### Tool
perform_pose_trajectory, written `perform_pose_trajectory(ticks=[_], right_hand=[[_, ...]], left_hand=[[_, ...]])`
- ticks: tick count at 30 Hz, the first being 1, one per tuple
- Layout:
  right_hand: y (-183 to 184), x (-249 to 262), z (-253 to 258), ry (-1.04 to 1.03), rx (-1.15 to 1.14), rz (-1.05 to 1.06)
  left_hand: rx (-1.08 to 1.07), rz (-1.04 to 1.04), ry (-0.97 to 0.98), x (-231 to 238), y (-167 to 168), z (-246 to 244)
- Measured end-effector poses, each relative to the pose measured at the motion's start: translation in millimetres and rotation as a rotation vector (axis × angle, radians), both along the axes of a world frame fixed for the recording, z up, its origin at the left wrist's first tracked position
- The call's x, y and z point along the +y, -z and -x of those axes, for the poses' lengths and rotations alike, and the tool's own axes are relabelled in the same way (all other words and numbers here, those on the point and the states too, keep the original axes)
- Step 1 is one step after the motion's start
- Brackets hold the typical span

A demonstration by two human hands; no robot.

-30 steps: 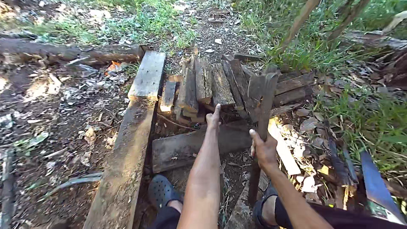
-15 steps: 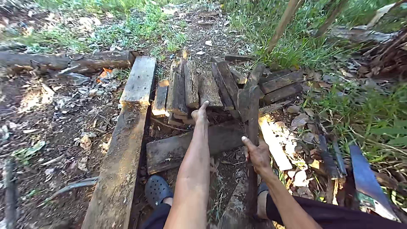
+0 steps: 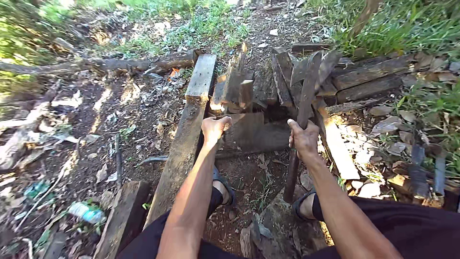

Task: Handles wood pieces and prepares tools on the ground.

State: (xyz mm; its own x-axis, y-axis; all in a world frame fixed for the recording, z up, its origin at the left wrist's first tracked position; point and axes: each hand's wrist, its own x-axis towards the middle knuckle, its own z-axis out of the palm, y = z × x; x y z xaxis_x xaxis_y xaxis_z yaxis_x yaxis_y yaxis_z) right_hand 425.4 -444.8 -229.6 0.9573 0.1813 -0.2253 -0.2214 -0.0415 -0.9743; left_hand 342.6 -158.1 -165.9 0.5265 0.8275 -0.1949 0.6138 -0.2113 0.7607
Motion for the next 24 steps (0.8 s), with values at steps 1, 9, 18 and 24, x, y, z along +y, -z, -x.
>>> perform_pose_trajectory(ticks=[1,9,18,24], right_hand=[[-4.4,6.6,1.5,-0.017,0.0,-0.003],[-52.6,41.2,35.3,-0.25,-0.067,-0.007],[-174.4,75.1,67.8,-0.365,-0.415,-0.143],[-58.0,75.8,80.7,-0.356,-0.626,0.087]], left_hand=[[0.087,-0.096,0.094,6.9,-15.7,5.5],[0.498,-0.471,0.515,11.8,-53.3,43.5],[0.286,-0.554,0.466,48.3,-21.8,31.4],[0.332,-0.451,0.413,39.2,-34.0,42.4]])
